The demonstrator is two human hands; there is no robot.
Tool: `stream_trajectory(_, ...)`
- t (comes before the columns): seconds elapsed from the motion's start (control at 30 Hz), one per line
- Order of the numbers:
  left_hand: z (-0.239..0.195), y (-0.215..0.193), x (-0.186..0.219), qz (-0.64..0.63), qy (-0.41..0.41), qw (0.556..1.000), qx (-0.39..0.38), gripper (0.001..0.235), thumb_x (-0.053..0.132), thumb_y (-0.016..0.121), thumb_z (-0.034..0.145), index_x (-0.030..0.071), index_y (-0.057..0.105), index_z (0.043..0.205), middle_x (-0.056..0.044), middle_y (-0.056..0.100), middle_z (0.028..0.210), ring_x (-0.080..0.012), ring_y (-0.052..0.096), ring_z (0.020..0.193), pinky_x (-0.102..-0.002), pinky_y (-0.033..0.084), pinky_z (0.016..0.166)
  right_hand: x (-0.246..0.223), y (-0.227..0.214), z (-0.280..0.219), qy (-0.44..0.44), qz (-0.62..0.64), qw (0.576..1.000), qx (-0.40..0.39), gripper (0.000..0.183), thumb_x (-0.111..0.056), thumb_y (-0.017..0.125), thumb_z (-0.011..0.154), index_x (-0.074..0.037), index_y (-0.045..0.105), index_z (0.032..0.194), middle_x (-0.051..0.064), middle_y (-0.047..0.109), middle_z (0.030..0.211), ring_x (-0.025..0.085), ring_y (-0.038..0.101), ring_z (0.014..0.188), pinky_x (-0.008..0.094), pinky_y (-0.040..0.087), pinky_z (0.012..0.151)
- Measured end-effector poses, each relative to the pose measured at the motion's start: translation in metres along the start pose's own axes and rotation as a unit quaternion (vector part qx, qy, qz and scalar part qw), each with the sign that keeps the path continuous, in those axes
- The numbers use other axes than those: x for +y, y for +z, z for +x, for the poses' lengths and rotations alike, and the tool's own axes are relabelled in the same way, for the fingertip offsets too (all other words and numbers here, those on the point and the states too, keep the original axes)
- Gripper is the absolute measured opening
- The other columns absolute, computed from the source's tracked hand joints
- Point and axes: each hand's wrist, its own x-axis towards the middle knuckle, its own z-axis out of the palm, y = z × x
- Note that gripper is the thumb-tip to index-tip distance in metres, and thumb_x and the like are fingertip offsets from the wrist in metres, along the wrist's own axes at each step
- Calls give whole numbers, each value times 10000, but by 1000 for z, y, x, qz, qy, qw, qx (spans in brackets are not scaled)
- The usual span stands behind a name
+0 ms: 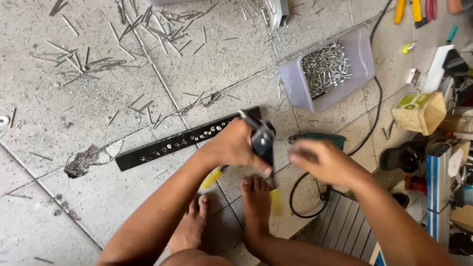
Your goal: Drilling holes and installing rivets to secure a metal bracket on a tiled floor.
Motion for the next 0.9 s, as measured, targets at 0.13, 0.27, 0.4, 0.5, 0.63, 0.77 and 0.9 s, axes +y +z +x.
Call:
stream_trajectory(0.13, -29, 3, 29, 317, -173, 908, -212, 635, 503, 980, 405, 73, 769, 822, -154, 725, 761, -376, 741, 785, -445, 630, 676, 39, 46, 87, -175, -152, 950, 211, 505, -227, 789, 827, -198, 637, 1307, 41, 671, 1160, 303, 661, 1096, 418, 538, 887)
stream_trajectory(0.27, -62, 11, 37, 347, -183, 884, -254, 611, 485, 962, 440, 52, 761, 821, -137, 713, 746, -341, 746, 773, -385, 631, 646, 61, 65, 154, -281, -260, 899, 213, 461, -168, 834, 748, -214, 686, 1183, 11, 627, 1157, 255, 650, 1068, 391, 549, 877)
stream_trajectory(0.4, -78, 14, 40, 357, -202, 872, -267, 613, 483, 946, 481, 9, 740, 810, -158, 708, 757, -359, 744, 779, -393, 636, 649, 55, 64, 164, -270, -235, 918, 172, 480, -53, 823, 758, -222, 675, 1182, 22, 581, 1217, 287, 664, 1068, 390, 568, 917)
stream_trajectory(0.5, -76, 16, 44, 363, -218, 873, -244, 621, 447, 963, 481, -5, 750, 850, -192, 714, 786, -389, 742, 821, -421, 645, 678, 51, 55, 172, -287, -174, 933, 132, 486, 25, 775, 772, -173, 650, 1198, 57, 620, 1189, 322, 679, 1083, 418, 583, 901)
stream_trajectory(0.63, -72, 14, 50, 364, -211, 870, -255, 620, 455, 955, 504, -5, 751, 865, -193, 722, 804, -383, 745, 840, -409, 649, 697, 21, 25, 153, -225, -30, 973, 48, 401, 116, 725, 803, -26, 695, 1177, 223, 671, 1191, 418, 706, 988, 447, 631, 778)
stream_trajectory(0.77, -66, 21, 47, 356, -217, 872, -257, 620, 463, 956, 499, 3, 753, 862, -185, 725, 800, -385, 748, 834, -413, 652, 688, 41, 16, 157, -264, 15, 959, 102, 302, 84, 671, 865, -8, 729, 1146, 242, 613, 1325, 374, 709, 926, 412, 621, 698)
stream_trajectory(0.9, -62, 21, 51, 344, -224, 873, -264, 598, 440, 960, 509, 6, 756, 866, -177, 725, 788, -386, 748, 825, -413, 649, 692, 56, -7, 136, -297, 37, 904, 306, 211, 127, 669, 907, -41, 766, 991, 102, 745, 948, 275, 734, 811, 329, 608, 670)
